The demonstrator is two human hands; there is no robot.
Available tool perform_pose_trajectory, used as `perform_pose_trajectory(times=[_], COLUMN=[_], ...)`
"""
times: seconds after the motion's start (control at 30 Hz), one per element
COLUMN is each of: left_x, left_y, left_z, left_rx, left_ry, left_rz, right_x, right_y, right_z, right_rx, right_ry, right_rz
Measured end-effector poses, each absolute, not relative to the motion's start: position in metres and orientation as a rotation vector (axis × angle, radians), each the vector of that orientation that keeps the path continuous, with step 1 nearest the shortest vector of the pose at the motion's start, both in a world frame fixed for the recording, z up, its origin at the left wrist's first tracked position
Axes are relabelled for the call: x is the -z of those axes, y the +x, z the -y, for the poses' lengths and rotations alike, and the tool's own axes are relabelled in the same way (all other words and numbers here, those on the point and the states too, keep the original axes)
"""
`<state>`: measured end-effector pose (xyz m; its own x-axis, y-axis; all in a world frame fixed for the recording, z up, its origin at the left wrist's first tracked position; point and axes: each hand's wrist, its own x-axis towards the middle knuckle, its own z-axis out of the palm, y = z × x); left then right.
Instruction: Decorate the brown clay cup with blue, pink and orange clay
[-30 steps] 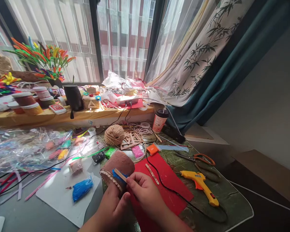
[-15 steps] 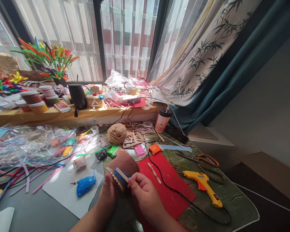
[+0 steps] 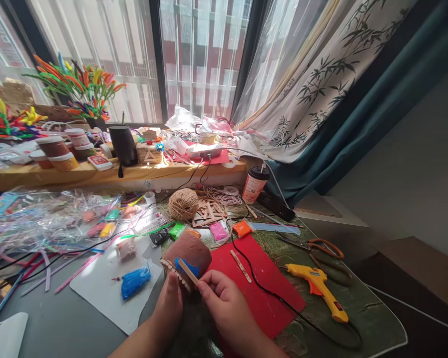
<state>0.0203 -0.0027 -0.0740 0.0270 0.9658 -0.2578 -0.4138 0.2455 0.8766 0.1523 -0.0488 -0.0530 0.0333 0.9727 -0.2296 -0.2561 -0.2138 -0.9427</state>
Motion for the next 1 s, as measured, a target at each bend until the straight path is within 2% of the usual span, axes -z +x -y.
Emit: perform_pose_trajectory(times=[0.4, 0.73, 1.0], left_x=[0.094, 0.072, 0.066], left_y=[0.008, 0.021, 0.022], left_z=[-0.001, 0.002, 0.002], left_rx=[-1.101, -1.176, -1.177], left_ry=[0.918, 0.917, 0.974], left_rz=[-1.083, -1.140, -1.176], right_x=[0.055, 0.064, 0.071], right_y=[0.151, 0.148, 0.141], right_z=[0.053, 0.051, 0.054], right_rx=[-1.550, -1.511, -1.621], right_ry=[-1.106, -1.166, -1.067], right_rz=[0.774, 0.767, 0.769])
